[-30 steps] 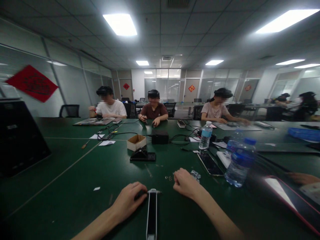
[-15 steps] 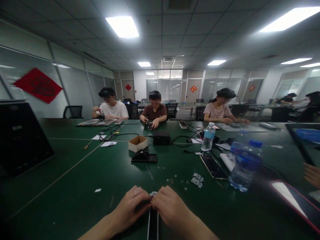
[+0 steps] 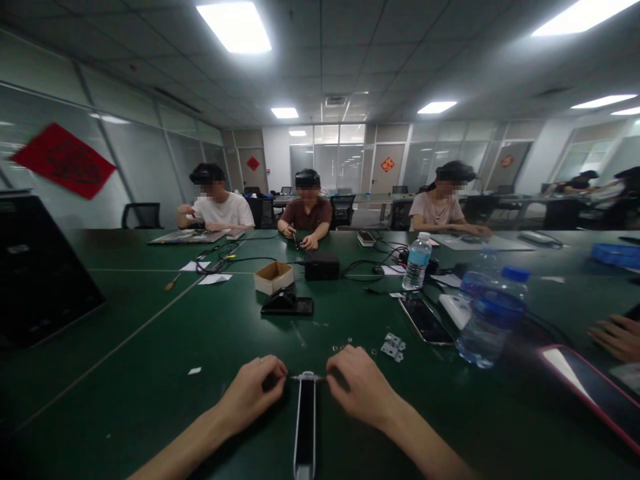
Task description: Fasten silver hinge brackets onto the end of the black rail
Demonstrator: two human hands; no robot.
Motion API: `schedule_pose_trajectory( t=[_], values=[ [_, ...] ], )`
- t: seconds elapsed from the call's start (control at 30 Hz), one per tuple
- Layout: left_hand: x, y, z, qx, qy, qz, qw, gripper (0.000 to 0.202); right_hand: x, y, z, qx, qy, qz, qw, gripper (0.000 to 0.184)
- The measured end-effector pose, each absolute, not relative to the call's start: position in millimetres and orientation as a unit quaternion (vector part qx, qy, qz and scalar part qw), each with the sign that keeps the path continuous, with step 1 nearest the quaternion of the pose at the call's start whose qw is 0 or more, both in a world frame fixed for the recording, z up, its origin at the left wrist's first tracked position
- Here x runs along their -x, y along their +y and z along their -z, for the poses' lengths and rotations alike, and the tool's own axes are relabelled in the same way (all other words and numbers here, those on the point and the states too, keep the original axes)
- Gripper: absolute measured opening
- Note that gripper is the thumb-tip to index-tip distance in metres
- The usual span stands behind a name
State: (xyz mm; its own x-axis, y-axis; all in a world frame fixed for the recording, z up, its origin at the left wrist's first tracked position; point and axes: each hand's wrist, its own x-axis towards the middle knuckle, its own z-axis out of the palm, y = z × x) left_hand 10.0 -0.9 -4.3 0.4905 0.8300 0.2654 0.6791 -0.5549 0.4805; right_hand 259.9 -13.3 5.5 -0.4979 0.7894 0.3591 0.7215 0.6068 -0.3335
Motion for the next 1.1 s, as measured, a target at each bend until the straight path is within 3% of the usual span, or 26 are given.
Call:
schedule_pose_trajectory(
  t=[0.17, 1.1],
  values=[
    [-13.9, -0.1, 12.0, -0.848, 0.440, -0.233, 0.179, 0.008, -257.1, -13.6, -2.6, 0.451, -0.862, -0.118, 0.200, 0.010],
    [-21.1, 3.3, 3.4, -0.810, 0.455, -0.246, 0.277, 0.011, -252.0, -12.9, 2.3, 0.429, -0.860, -0.131, 0.241, 0.011]
  ],
)
